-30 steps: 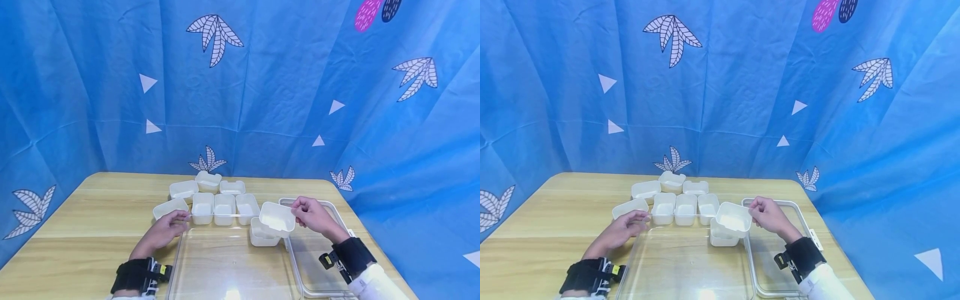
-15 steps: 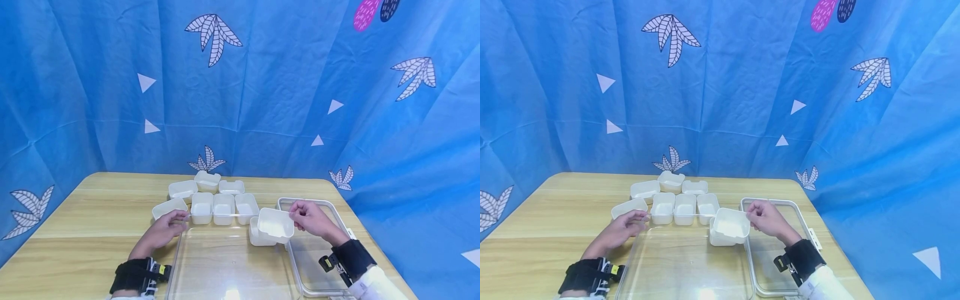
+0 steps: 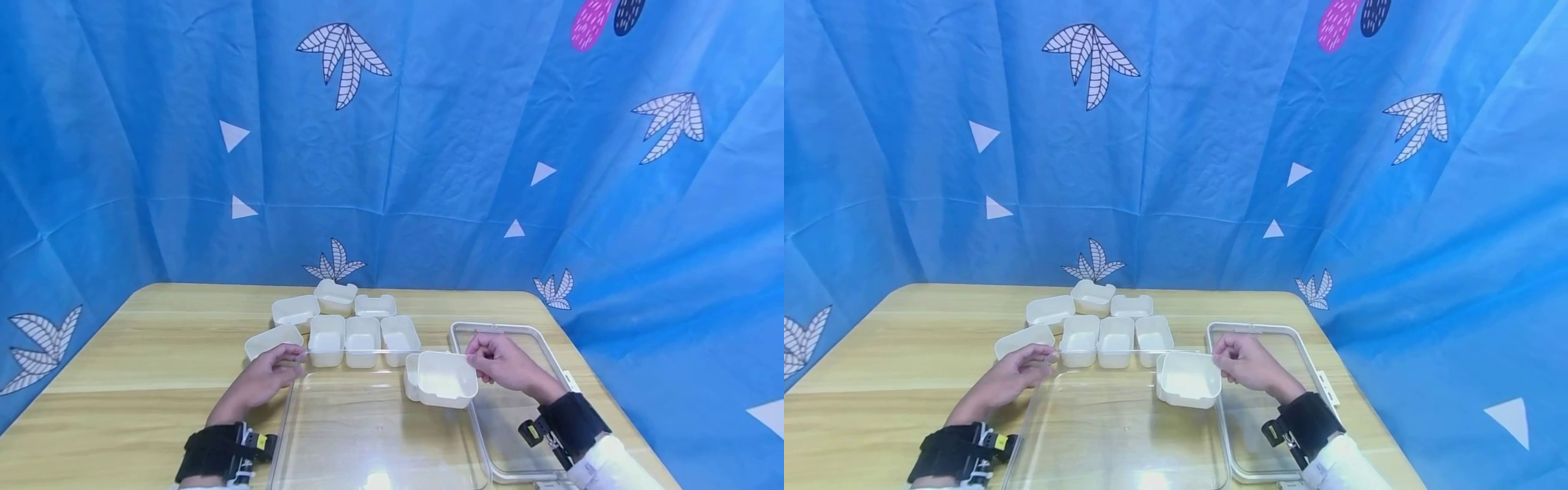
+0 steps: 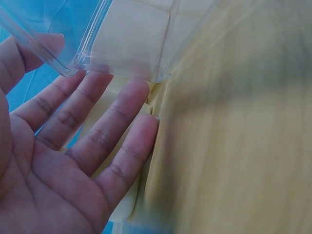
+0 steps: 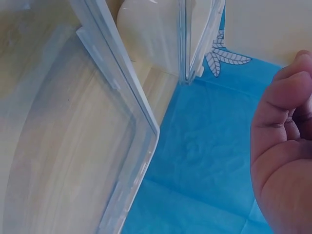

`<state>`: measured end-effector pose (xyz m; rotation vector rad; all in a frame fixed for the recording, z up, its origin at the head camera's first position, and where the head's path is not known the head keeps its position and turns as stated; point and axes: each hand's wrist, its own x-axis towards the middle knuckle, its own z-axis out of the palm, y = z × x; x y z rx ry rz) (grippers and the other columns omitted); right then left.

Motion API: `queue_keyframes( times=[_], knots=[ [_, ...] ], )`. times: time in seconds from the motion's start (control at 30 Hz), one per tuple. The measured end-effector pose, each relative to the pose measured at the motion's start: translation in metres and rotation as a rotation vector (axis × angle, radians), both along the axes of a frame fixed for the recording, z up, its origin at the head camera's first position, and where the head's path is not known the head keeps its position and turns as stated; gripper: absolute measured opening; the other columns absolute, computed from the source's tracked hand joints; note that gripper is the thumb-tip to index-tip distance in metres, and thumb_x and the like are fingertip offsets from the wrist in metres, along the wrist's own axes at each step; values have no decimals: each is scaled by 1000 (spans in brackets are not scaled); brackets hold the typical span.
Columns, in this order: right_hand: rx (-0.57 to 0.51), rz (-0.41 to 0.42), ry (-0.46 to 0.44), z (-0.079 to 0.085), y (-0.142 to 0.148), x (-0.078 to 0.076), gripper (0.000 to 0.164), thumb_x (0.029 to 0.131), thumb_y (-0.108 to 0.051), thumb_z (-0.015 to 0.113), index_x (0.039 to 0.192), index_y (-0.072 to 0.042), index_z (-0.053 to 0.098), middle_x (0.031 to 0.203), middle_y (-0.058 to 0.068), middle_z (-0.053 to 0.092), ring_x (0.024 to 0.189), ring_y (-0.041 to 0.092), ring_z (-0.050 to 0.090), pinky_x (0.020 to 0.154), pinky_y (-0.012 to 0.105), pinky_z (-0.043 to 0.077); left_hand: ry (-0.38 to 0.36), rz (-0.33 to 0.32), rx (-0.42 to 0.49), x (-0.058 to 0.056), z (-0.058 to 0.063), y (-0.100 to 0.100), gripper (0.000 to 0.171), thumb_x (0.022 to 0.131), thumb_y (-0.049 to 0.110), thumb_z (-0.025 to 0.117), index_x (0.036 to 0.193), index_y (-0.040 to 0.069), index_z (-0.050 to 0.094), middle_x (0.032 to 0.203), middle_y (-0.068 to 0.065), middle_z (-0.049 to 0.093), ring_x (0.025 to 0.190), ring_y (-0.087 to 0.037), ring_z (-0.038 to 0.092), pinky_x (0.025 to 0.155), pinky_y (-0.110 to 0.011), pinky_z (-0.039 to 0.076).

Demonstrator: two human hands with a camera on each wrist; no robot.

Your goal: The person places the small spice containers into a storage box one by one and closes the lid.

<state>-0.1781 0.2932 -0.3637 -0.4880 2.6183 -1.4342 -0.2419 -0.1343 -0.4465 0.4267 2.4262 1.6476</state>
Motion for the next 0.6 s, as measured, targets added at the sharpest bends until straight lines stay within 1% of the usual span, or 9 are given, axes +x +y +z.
queue_keyframes(
  times=[0.37,0.6],
  knots=[
    [6,62,-11,-8,0,-1,6,93,0,55,89,2,58,63,1,52,54,9,50,48,21,44,4,-6,18,-1,-1,-1,42,92,12,63,131,1,52,124,-17,57,110,-32,57,81,-35,54],
    [5,88,-10,-15,-1,-1,6,94,1,56,88,2,58,62,0,52,53,8,50,48,21,45,-4,3,0,1,-1,-1,45,92,14,64,132,1,51,124,-15,57,110,-32,57,81,-37,54]
  ],
)
